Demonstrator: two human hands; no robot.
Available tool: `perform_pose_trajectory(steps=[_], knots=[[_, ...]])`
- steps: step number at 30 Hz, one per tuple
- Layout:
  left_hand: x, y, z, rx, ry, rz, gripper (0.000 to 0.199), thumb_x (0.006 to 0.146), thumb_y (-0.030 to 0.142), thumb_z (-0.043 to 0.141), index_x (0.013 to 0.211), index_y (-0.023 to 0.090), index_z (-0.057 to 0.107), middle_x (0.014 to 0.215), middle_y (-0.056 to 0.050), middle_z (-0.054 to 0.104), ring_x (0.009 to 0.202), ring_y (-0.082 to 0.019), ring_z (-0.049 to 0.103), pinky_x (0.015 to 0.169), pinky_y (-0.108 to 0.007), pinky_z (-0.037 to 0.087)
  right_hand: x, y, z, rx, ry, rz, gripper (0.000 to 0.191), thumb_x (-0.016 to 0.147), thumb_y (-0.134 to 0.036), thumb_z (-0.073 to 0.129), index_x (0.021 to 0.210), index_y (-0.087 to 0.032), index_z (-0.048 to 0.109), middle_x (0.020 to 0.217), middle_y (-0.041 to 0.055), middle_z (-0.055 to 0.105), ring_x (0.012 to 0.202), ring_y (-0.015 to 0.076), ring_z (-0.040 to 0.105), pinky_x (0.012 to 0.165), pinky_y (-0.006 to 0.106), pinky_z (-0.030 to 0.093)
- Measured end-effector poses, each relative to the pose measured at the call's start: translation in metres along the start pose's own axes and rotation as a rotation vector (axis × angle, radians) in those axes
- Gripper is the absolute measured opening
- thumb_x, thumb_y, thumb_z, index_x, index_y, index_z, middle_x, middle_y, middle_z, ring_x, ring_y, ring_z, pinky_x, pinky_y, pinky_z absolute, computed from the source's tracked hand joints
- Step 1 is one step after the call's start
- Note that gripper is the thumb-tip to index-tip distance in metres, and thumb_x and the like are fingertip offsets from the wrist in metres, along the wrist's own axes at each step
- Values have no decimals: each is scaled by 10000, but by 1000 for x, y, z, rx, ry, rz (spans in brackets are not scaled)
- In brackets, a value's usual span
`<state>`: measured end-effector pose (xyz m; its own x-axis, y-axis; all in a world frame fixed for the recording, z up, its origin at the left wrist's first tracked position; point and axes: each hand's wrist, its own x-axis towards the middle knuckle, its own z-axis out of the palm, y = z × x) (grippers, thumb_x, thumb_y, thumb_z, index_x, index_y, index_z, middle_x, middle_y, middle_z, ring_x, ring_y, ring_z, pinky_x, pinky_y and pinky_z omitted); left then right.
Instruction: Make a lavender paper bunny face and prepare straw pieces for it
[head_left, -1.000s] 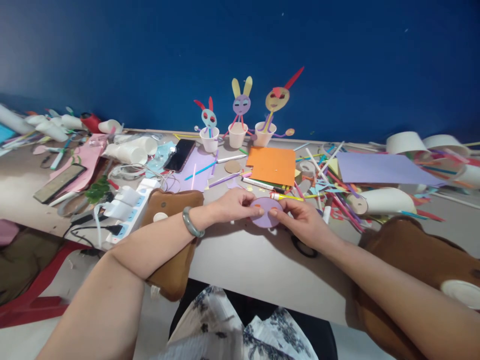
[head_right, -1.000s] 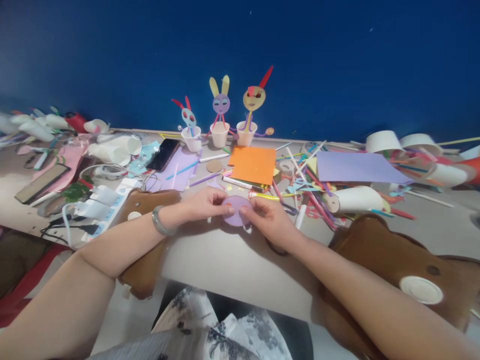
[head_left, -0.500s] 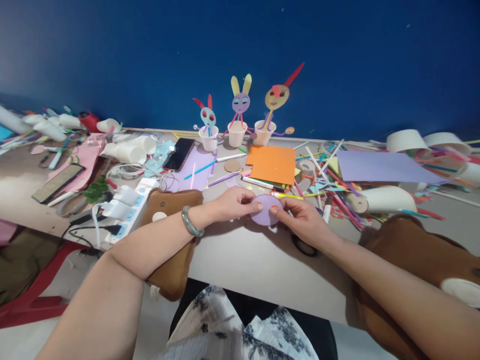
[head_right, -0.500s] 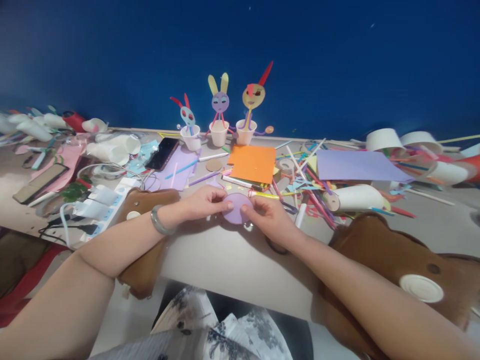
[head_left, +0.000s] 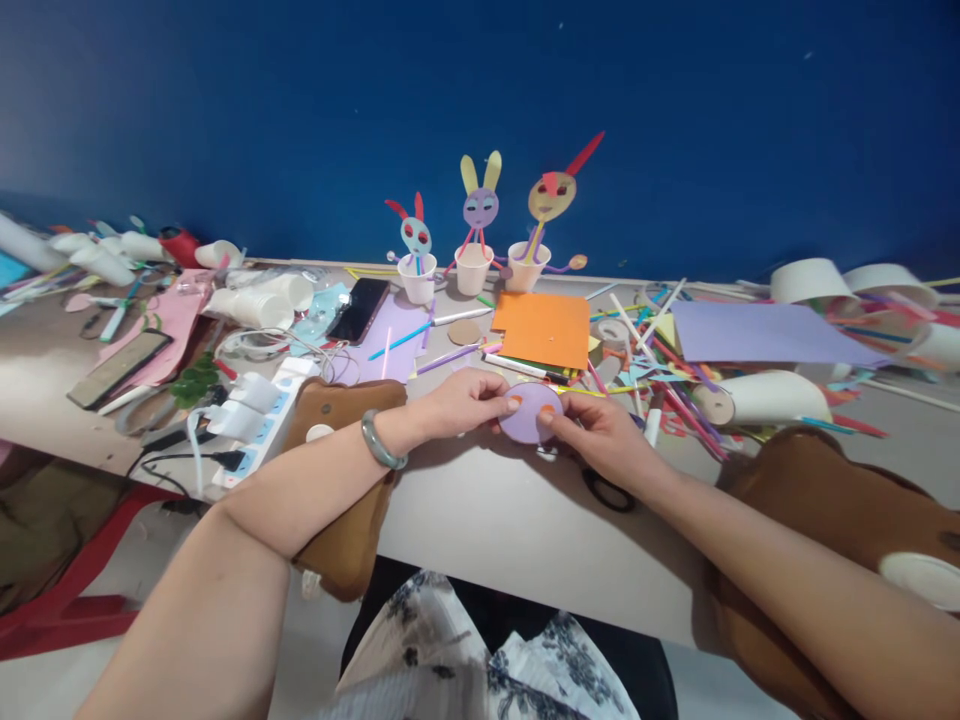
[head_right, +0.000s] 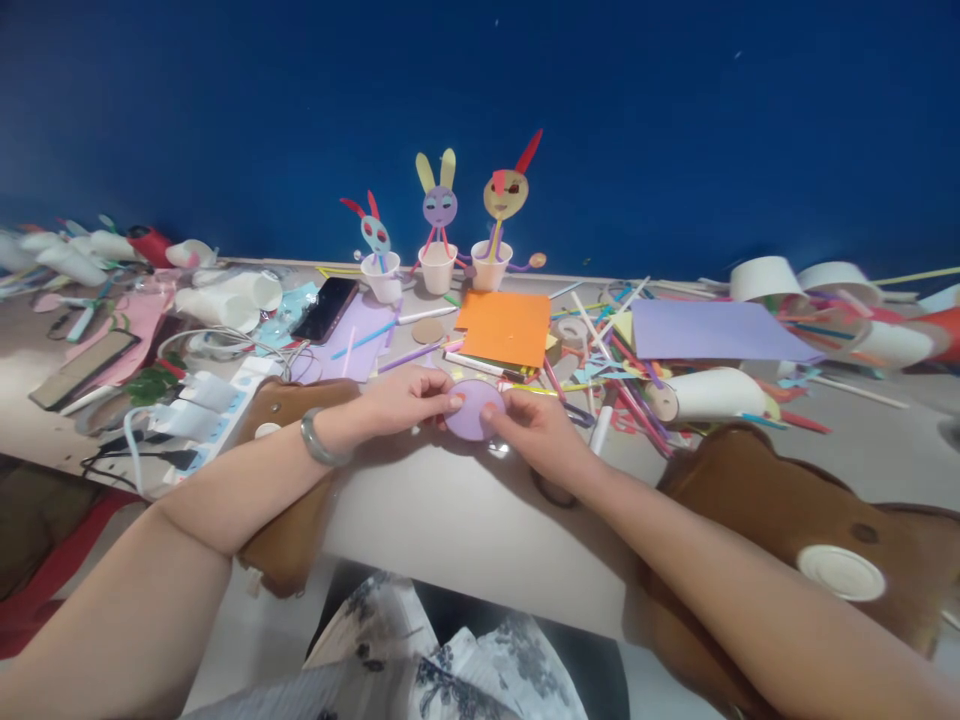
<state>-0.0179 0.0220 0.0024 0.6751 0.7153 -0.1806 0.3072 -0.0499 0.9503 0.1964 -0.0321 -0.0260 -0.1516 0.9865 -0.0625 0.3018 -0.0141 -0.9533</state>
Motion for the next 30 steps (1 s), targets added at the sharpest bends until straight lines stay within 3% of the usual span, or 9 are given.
perform_pose_trajectory(steps=[6,8,12,15,21,30], knots=[[-1,2,0,1,57,-49,306,916,340,621,678,164,541,606,30,574,520,-61,518,522,-190,420,-2,-3,1,43,3,20,435,782,-623,743,684,-210,646,579,-8,583,511,125,496,479,262,417],[-1,2,1,-15,78,-99,333,944,399,587,709,163,571,606,16,593,523,-74,537,509,-194,422,-2,-2,1,56,9,34,444,789,-625,738,668,-213,625,568,-12,572,506,123,492,474,260,411],[2,1,3,-59,124,-140,580,1011,591,390,711,151,621,598,-35,622,512,-98,543,517,-229,452,-1,-1,1,56,-7,33,465,789,-633,737,652,-210,599,572,-14,565,510,119,492,476,254,397],[2,1,2,-67,110,-121,590,993,629,406,691,158,592,594,-33,614,524,-104,548,527,-234,453,-1,0,0,34,-32,0,475,808,-629,721,643,-204,589,580,-14,564,524,115,494,500,253,401],[-1,4,-2,11,67,-73,269,884,381,635,741,163,567,600,31,565,524,-80,509,511,-206,393,1,2,0,-15,-33,-31,497,789,-659,719,628,-207,589,581,3,588,532,128,504,525,268,412],[2,-5,0,60,25,-37,274,871,339,610,681,168,511,566,40,531,488,-70,485,477,-196,357,0,9,1,10,-46,11,469,817,-652,701,674,-216,603,582,7,601,514,133,514,491,273,408]])
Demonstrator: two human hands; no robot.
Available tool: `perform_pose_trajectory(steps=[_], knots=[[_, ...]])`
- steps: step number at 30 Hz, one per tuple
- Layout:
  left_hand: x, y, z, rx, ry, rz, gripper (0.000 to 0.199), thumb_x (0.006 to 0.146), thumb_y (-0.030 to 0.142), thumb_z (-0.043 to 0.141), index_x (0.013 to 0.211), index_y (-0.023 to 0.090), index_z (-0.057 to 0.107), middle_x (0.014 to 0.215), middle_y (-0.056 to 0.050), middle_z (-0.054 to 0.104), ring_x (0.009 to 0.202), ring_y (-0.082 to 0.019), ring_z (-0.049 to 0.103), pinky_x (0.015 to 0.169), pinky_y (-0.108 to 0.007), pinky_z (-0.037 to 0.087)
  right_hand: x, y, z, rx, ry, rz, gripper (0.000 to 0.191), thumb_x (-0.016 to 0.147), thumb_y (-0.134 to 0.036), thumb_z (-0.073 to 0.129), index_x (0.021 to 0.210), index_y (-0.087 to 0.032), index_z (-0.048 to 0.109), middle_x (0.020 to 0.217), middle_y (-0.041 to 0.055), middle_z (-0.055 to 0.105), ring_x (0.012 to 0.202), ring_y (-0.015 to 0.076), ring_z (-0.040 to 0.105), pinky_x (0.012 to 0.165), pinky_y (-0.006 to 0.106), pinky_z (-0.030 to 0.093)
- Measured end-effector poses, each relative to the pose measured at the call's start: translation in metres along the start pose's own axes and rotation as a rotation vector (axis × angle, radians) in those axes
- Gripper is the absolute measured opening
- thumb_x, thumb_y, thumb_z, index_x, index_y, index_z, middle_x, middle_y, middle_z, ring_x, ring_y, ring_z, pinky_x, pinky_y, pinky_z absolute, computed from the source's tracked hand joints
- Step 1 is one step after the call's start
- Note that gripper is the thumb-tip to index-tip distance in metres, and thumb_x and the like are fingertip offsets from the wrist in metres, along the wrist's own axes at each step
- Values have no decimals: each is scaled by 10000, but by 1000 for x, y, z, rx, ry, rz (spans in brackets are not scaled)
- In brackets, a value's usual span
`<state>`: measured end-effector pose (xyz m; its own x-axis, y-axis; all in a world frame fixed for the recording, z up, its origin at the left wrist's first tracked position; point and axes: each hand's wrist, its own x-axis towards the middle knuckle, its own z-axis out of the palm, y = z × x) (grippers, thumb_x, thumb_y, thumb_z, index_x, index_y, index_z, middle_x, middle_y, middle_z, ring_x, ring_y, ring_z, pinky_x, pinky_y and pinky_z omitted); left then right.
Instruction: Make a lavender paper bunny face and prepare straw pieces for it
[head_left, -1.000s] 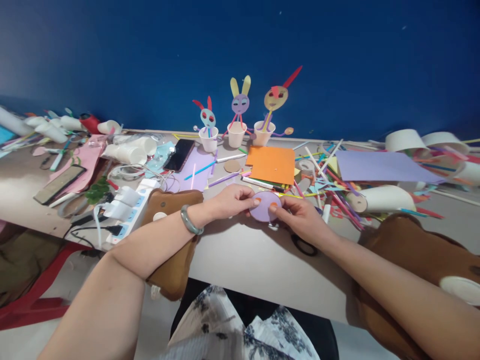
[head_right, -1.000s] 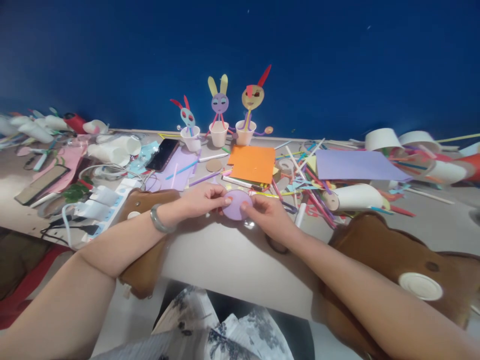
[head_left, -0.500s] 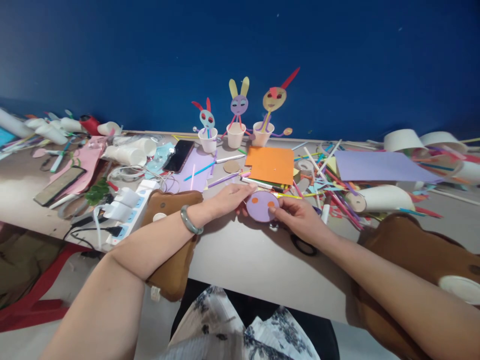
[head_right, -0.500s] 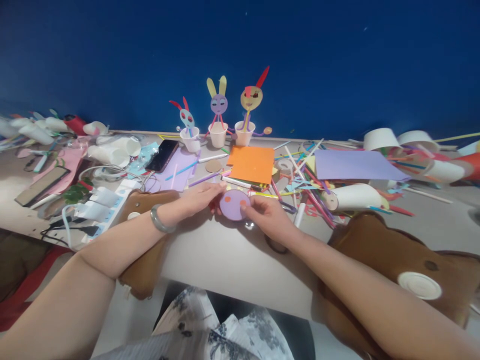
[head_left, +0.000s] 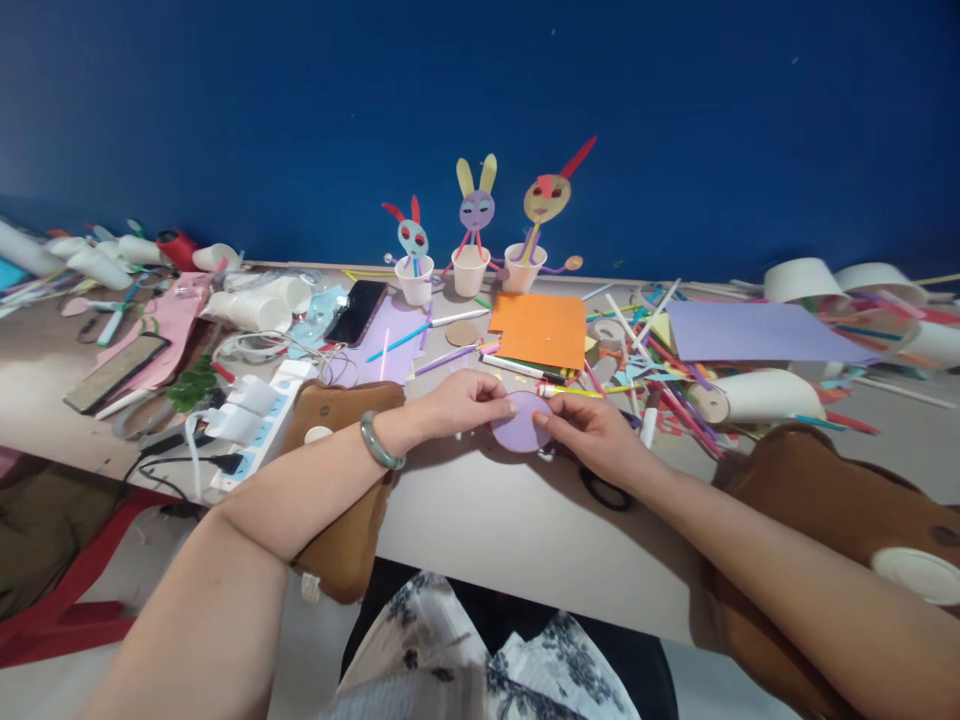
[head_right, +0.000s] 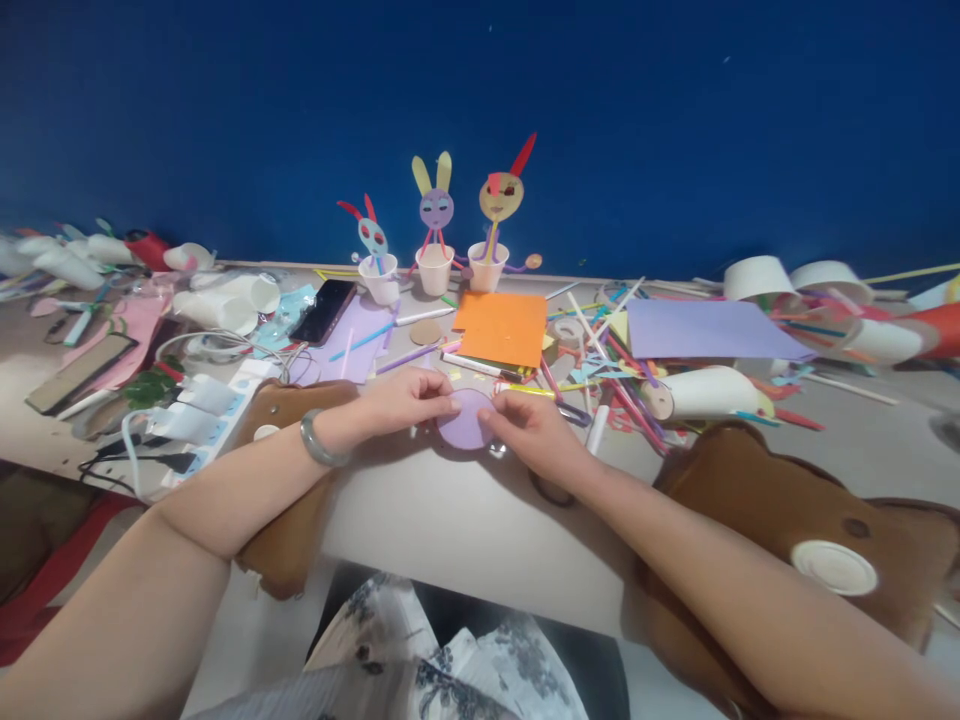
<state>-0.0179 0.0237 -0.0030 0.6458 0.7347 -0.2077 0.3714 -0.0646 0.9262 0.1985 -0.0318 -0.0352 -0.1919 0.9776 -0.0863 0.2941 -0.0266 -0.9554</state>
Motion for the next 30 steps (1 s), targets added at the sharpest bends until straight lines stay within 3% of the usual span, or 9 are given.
perform_pose_trajectory(steps=[10,16,20,22,26,28,30], knots=[[-4,5,-2,103,-20,15,255,852,317,614,673,172,506,581,45,502,512,-80,478,494,-213,341,0,3,0,-2,-60,-25,453,837,-624,698,685,-210,596,612,17,622,565,141,544,541,277,443],[-1,-2,0,121,-90,40,241,824,295,621,651,171,508,592,43,509,575,-89,474,547,-223,330,-1,-1,1,-1,-89,4,486,785,-666,720,681,-208,595,601,7,614,548,140,541,531,275,433],[-2,-1,-1,127,-146,48,225,810,288,623,651,165,522,586,47,502,580,-87,458,557,-223,324,-2,-1,0,-119,-147,-56,466,822,-638,696,665,-207,614,611,11,615,569,144,530,548,281,407],[-3,0,-3,147,-231,13,216,798,288,631,652,162,532,575,49,496,577,-86,451,556,-223,321,-2,0,-2,-208,-179,-135,467,893,-612,617,659,-207,614,618,17,622,584,150,536,583,292,402],[-6,3,-6,217,-597,-26,201,779,297,662,673,163,558,590,44,509,584,-94,452,561,-236,328,-2,1,-6,-476,-133,-340,487,1016,-465,403,662,-202,607,622,34,624,612,159,519,684,327,378],[-8,5,-6,251,-714,3,200,785,283,655,669,168,540,606,45,492,596,-95,437,569,-243,326,-2,-2,-8,-626,-126,-404,371,971,-402,485,689,-197,613,637,36,625,636,168,512,704,333,354],[-9,7,-6,286,-747,36,209,794,261,636,656,173,506,614,48,459,603,-95,412,571,-250,315,-3,-5,-10,-758,-192,-421,197,864,-335,620,727,-193,622,659,26,636,658,172,524,713,330,333]])
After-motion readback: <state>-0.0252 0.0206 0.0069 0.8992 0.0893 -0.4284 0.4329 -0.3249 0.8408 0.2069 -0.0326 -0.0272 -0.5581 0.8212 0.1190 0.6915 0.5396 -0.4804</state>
